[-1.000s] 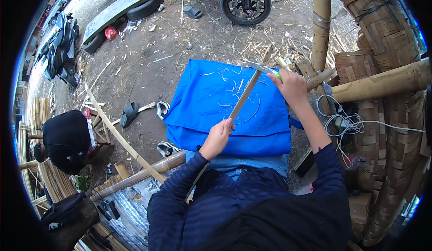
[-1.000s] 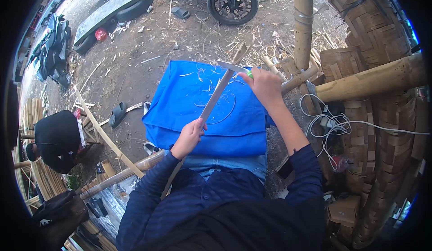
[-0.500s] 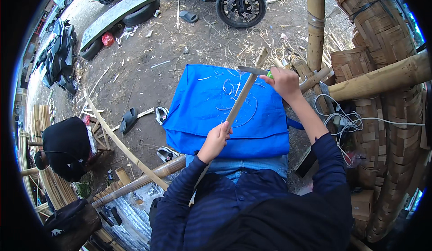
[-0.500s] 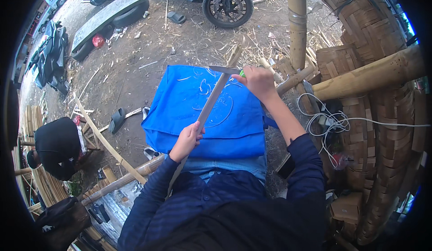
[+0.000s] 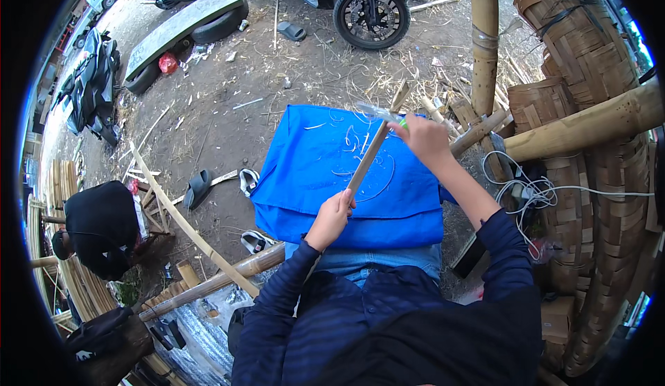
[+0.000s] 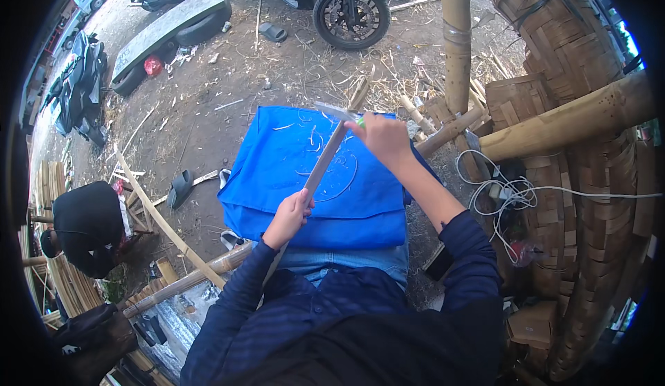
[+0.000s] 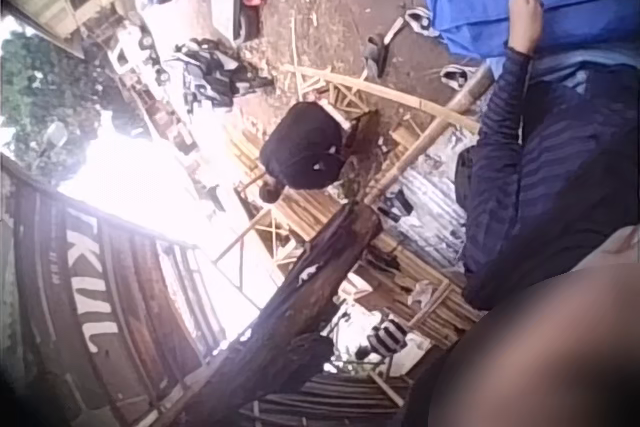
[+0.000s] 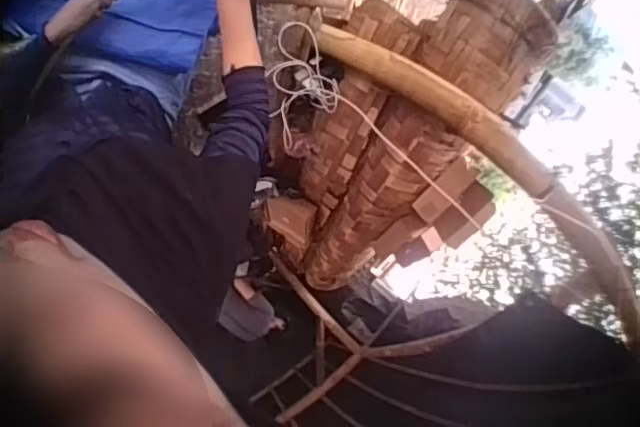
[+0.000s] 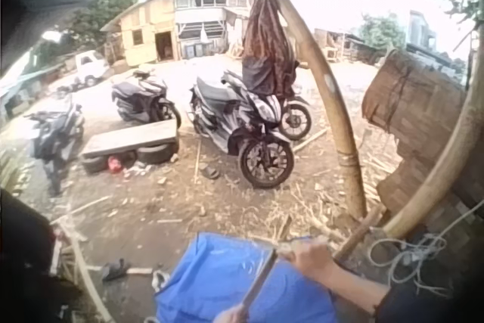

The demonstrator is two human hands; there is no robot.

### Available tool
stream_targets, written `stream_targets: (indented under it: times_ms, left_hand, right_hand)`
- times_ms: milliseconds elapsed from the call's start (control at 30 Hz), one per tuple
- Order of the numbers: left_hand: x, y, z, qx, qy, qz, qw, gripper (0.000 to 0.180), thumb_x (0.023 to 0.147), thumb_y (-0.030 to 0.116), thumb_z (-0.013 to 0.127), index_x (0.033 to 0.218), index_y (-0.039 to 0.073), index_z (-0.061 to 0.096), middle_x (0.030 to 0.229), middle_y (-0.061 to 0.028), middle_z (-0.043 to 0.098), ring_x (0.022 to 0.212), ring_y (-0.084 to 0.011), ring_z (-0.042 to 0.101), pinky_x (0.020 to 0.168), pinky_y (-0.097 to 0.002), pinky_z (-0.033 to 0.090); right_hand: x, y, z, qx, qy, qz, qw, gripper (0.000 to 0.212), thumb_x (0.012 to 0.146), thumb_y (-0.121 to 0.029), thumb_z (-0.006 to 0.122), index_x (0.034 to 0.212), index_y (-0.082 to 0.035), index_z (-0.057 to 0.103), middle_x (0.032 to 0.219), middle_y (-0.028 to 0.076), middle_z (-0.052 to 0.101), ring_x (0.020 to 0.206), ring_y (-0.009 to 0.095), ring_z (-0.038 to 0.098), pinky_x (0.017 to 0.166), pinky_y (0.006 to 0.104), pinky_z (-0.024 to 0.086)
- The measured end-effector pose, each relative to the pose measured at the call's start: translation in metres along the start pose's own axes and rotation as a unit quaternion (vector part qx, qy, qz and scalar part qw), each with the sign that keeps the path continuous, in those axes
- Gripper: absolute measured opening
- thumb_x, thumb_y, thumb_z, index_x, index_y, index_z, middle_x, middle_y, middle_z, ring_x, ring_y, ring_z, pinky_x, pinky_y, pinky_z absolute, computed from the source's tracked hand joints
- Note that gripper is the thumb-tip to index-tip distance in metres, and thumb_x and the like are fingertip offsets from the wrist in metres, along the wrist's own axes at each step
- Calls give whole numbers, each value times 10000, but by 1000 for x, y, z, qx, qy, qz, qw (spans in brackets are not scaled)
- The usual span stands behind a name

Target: Using a small knife to whittle or scrape a long strip of bamboo.

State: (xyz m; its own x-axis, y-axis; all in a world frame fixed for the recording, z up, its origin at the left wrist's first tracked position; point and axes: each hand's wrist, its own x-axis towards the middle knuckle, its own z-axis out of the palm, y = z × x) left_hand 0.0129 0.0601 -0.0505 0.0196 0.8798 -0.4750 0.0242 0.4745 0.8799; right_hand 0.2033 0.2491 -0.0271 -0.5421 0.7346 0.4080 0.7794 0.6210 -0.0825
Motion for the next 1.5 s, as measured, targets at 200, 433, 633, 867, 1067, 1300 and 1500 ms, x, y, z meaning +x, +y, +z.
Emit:
stream_targets:
  times_ms: [200, 433, 633, 867, 1067, 1300, 1500]
  left_hand:
    - [4, 7, -2, -35, -16, -24, 999, 484, 985, 446, 331, 809, 37, 521, 647, -7, 446, 546, -72, 425, 503, -231, 383]
    - [4, 9, 2, -2, 7, 5, 1000, 478, 991, 421, 335, 798, 26, 522, 655, -19, 468, 565, -92, 433, 519, -251, 391]
    - [5, 0, -1, 22, 27, 17, 999, 470, 995, 398, 337, 795, 13, 519, 655, -46, 483, 599, -125, 467, 567, -284, 410]
    - [5, -5, -1, 25, 17, 9, 999, 468, 998, 390, 331, 798, 9, 515, 659, -50, 489, 617, -133, 483, 588, -291, 418]
    - [3, 4, 6, 9, 7, 16, 1000, 462, 997, 396, 331, 806, 18, 516, 651, -26, 471, 581, -103, 456, 552, -262, 411]
    - [7, 5, 3, -23, -18, -10, 1000, 460, 991, 420, 336, 808, 39, 517, 644, -2, 452, 543, -66, 425, 500, -229, 386]
    - [5, 5, 3, -14, -16, 4, 1000, 465, 990, 425, 337, 802, 38, 515, 649, -2, 453, 545, -69, 427, 503, -229, 391]
  right_hand:
    - [-3, 0, -6, 375, -96, 129, 913, 464, 943, -487, 431, 773, -56, 460, 556, 50, 439, 432, 144, 390, 386, 301, 336]
    - [-15, -5, -8, 666, 4, 412, 622, 378, 971, -420, 413, 806, -86, 481, 572, -40, 400, 433, 36, 368, 359, 204, 282]
    - [-13, -16, 5, 561, -101, 358, 740, 377, 952, -357, 491, 845, -2, 561, 653, -13, 487, 542, 43, 430, 489, 202, 372]
    - [-12, 17, 7, 512, -89, 335, 786, 392, 964, -369, 443, 792, -32, 544, 606, -26, 458, 521, 49, 436, 466, 202, 365]
    - [-16, 16, 10, 496, -46, 309, 810, 409, 966, -405, 425, 725, -81, 485, 545, -45, 390, 431, 26, 359, 368, 195, 291]
    - [-22, 20, 14, 552, -106, 308, 768, 438, 958, -458, 417, 721, -92, 451, 506, -55, 342, 370, 34, 303, 323, 195, 227]
    - [-10, 18, -15, 621, -124, 388, 670, 415, 946, -465, 449, 746, -101, 446, 518, -59, 320, 357, 25, 256, 316, 198, 197]
